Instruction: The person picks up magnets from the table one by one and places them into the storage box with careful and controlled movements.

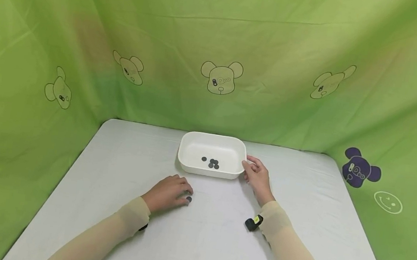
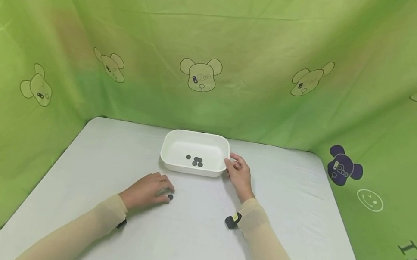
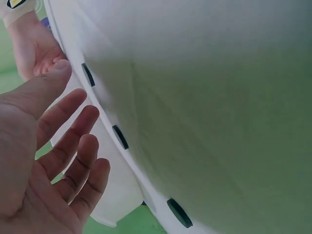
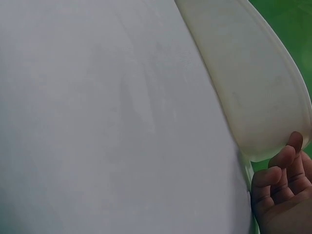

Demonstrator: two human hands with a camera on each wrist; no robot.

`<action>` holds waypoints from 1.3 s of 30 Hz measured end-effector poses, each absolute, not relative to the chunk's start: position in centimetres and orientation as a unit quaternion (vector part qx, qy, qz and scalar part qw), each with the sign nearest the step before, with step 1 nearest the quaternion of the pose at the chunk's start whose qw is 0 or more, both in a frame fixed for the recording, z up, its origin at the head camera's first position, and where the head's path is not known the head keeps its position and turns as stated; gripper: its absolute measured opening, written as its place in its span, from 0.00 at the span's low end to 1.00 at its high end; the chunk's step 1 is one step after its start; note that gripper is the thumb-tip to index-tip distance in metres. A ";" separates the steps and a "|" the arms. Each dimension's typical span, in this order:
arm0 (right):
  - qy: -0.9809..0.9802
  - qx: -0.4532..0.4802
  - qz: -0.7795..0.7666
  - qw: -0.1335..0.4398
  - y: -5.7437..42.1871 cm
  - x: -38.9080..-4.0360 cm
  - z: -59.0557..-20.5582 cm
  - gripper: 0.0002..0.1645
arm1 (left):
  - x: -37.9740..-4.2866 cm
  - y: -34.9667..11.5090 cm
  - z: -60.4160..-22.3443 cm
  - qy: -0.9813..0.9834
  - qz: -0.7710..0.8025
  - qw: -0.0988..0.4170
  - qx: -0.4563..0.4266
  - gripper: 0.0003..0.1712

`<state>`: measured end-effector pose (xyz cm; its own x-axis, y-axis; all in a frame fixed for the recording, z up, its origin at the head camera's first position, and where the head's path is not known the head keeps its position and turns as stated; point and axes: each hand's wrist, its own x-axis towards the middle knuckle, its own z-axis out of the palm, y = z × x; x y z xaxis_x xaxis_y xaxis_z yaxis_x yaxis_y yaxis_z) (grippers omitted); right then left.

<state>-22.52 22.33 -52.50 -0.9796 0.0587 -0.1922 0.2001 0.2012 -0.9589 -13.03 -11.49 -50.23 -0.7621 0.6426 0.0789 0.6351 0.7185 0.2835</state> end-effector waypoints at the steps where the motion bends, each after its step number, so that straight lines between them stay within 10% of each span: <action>1: 0.773 0.084 -0.626 0.056 22.3 -22.5 -52.5 0.33 | -13.0 -11.4 -50.3 0.927 0.145 0.013 0.346 0.13; 39: 0.769 0.083 -0.632 0.051 22.3 -22.6 -52.7 0.33 | -13.0 -10.9 -50.6 0.937 0.115 0.029 0.330 0.09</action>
